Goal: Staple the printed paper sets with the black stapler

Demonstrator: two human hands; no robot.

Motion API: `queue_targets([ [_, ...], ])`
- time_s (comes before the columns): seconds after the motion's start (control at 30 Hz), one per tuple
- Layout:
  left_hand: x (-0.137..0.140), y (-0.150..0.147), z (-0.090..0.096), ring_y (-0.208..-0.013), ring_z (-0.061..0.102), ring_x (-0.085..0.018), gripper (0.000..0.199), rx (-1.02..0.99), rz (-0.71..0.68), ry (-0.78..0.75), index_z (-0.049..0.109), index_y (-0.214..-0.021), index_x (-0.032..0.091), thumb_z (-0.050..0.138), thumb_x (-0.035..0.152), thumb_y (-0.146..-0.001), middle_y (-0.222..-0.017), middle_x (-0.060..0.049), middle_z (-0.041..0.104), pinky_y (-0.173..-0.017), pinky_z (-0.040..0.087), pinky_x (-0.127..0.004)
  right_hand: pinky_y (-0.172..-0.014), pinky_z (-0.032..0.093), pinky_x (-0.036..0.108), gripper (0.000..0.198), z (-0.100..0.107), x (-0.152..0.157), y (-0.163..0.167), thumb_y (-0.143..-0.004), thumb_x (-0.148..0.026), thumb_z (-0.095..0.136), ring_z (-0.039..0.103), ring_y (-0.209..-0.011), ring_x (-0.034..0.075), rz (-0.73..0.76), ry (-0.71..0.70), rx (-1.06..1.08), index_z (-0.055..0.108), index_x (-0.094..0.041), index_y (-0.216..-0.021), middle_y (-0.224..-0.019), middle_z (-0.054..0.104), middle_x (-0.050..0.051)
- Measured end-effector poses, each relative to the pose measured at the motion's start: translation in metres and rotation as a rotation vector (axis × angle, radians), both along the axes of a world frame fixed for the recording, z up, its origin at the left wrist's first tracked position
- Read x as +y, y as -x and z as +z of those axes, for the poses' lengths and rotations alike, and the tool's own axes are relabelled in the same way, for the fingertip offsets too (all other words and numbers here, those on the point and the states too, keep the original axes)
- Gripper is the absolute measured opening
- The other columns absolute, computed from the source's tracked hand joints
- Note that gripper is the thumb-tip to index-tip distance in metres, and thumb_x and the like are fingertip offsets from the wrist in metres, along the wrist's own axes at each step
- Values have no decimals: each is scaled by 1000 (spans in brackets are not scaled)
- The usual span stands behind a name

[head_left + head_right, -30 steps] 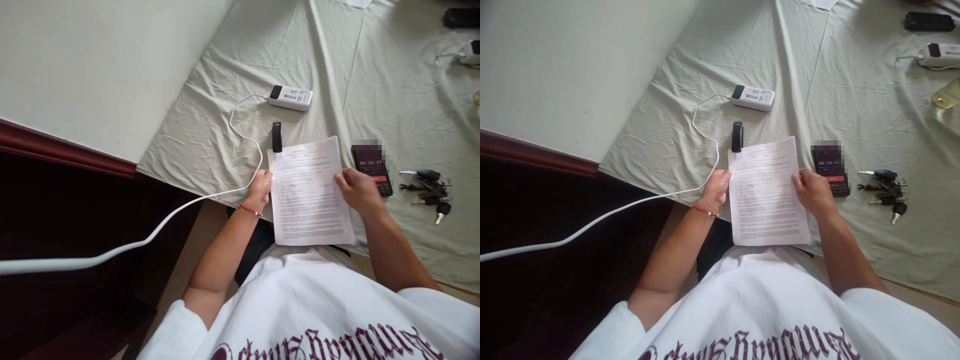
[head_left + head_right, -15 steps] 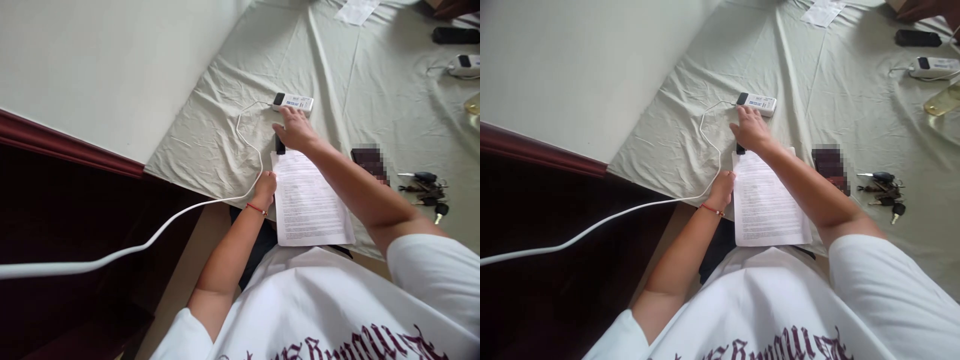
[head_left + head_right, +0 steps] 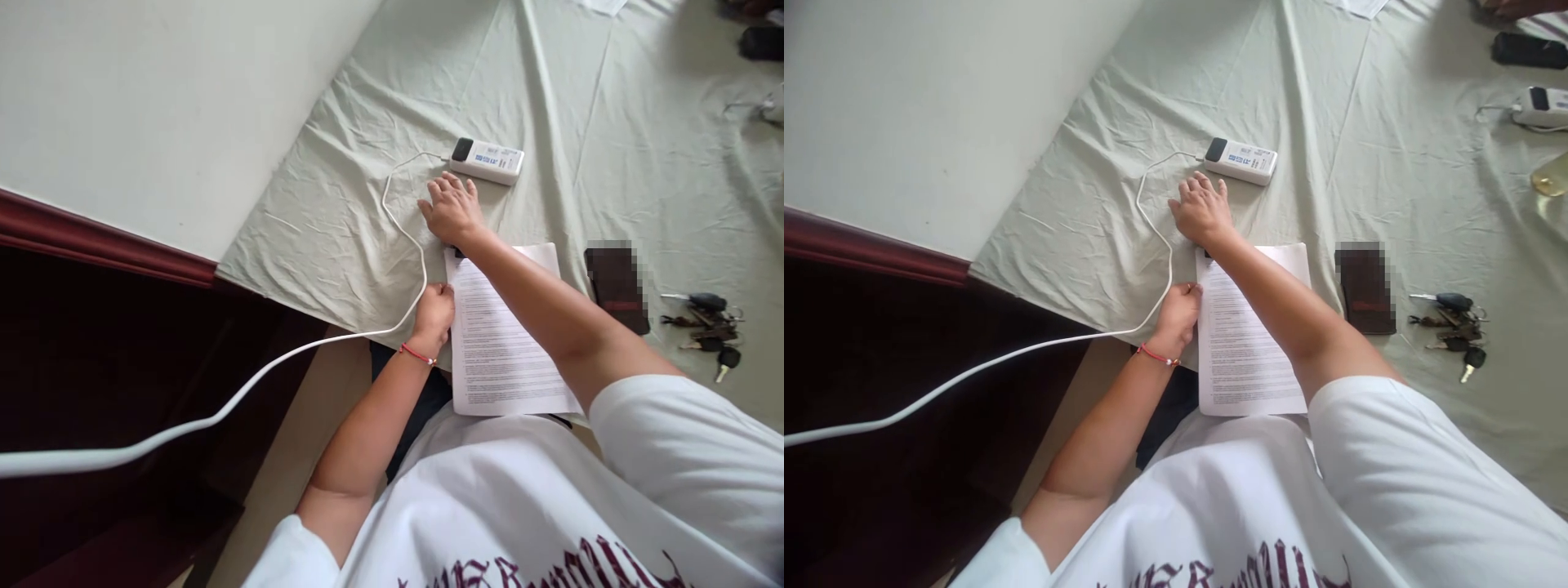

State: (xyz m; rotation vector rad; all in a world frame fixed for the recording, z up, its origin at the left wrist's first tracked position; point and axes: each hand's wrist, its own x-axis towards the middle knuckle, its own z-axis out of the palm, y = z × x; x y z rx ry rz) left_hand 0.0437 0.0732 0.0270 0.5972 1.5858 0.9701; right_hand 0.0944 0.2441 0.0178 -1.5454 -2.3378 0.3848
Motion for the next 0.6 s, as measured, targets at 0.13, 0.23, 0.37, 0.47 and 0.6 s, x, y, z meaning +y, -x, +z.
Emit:
queue_targets([
  [0.13,0,1,-3,-54,45,-12,37,-6,9,-16,55,-52,18,60,11,-89,-54,2,53,-58,31,-27,-126,20,65,50,2,-2,0,-107,-39,33,37,-153,36,10,17,-8,66,-13,-133,-149,61,19],
  [0.23,-1,1,-9,-58,50,-14,34,-8,8,-24,58,-56,18,57,14,-90,-56,1,57,-59,36,-26,-125,24,61,50,3,-2,1,-107,-40,33,41,-150,36,25,29,-30,70,-12,-127,-145,63,20],
  [0.37,-2,2,-15,-58,52,-13,32,-3,-7,-12,59,-59,19,56,18,-91,-57,1,57,-59,38,-25,-123,25,61,51,4,-3,0,-107,-39,31,40,-149,36,27,42,-43,70,-13,-127,-142,65,20],
  [0.47,-2,2,-15,-56,50,-13,31,-1,-1,3,58,-59,19,58,19,-90,-56,2,57,-57,37,-25,-123,24,61,52,4,-2,0,-108,-39,28,37,-151,37,23,50,-63,69,-12,-126,-140,66,22],
  [0.6,-1,2,-15,-58,53,-15,28,-48,25,4,63,-61,19,62,19,-89,-59,0,60,-60,38,-26,-122,26,62,52,6,-3,0,-108,-39,27,39,-150,38,19,38,-69,69,-12,-124,-137,67,22],
])
